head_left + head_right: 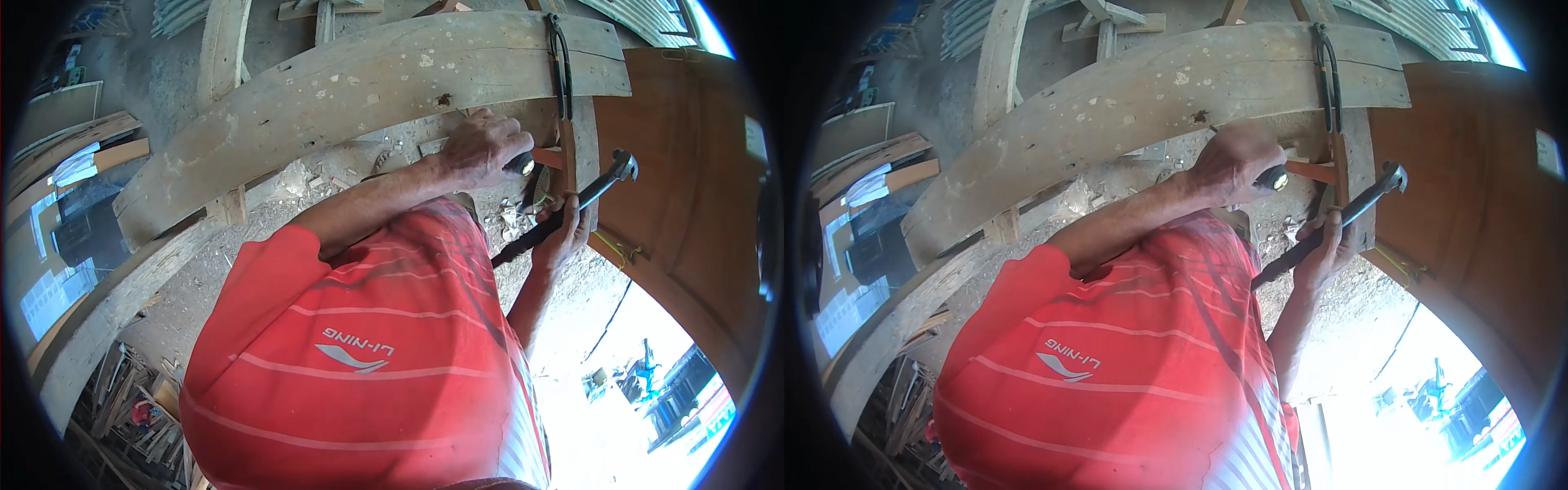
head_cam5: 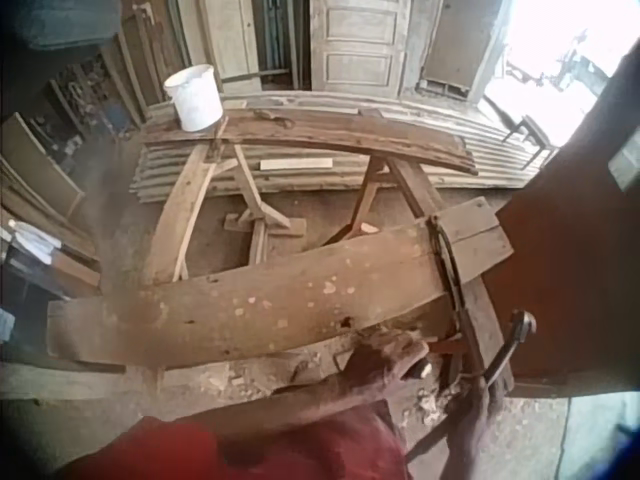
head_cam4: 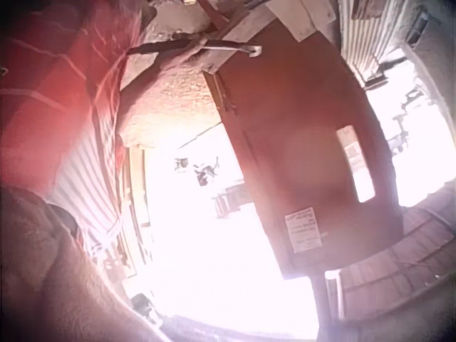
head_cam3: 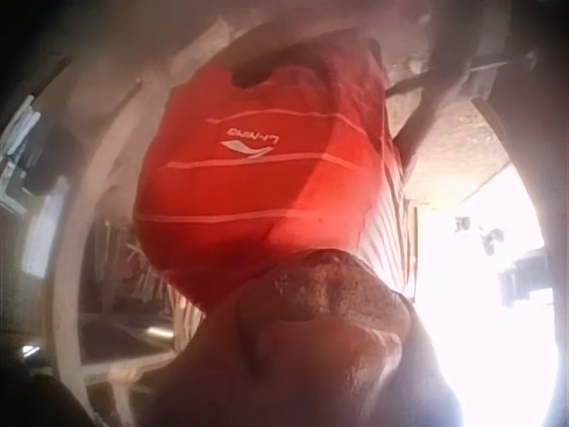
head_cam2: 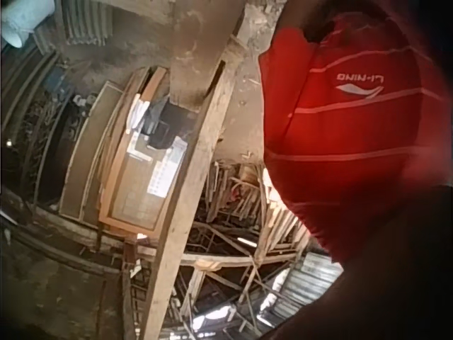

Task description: The person carves into wooden planks using a chisel and a hammer, and pulls embedded objects from the wood using pliers.

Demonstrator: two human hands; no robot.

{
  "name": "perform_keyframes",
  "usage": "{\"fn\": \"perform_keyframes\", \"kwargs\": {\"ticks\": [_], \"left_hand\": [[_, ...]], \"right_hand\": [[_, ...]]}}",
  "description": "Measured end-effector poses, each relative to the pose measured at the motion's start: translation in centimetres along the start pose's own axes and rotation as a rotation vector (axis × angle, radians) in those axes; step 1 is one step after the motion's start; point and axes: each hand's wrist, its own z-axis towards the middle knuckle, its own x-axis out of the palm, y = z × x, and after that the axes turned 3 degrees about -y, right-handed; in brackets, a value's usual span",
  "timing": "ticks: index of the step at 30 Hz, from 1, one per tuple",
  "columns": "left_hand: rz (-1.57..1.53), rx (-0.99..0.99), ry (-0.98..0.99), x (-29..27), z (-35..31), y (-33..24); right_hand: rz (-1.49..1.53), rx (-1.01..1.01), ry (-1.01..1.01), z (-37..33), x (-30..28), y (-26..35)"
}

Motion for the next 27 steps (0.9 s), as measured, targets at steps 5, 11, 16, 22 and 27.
{"fn": "perform_keyframes", "kwargs": {"ticks": [5,11,16,22,27], "left_hand": [[-0.074,-0.086,-0.021,-0.2,-0.4,1.4],[-0.184,0.078,-0.054,-0.3,-1.7,3.6],[-0.147,0.042,-0.087,-0.4,-1.8,2.6],[-0.151,0.025,-0.076,-0.7,-1.8,3.1],[-0.187,-0.069,-0.244,-0.1,-1.0,3.2]], "right_hand": [[0.084,0.031,-0.002,-2.0,-1.0,-1.6],[0.043,0.155,-0.051,-2.8,-1.0,-1.4],[0.026,0.12,-0.113,-3.6,-0.4,-1.2],[-0.022,0.067,-0.108,-4.8,-0.2,-1.0],[-0.088,0.024,-0.097,-5.7,0.6,-0.1]]}}
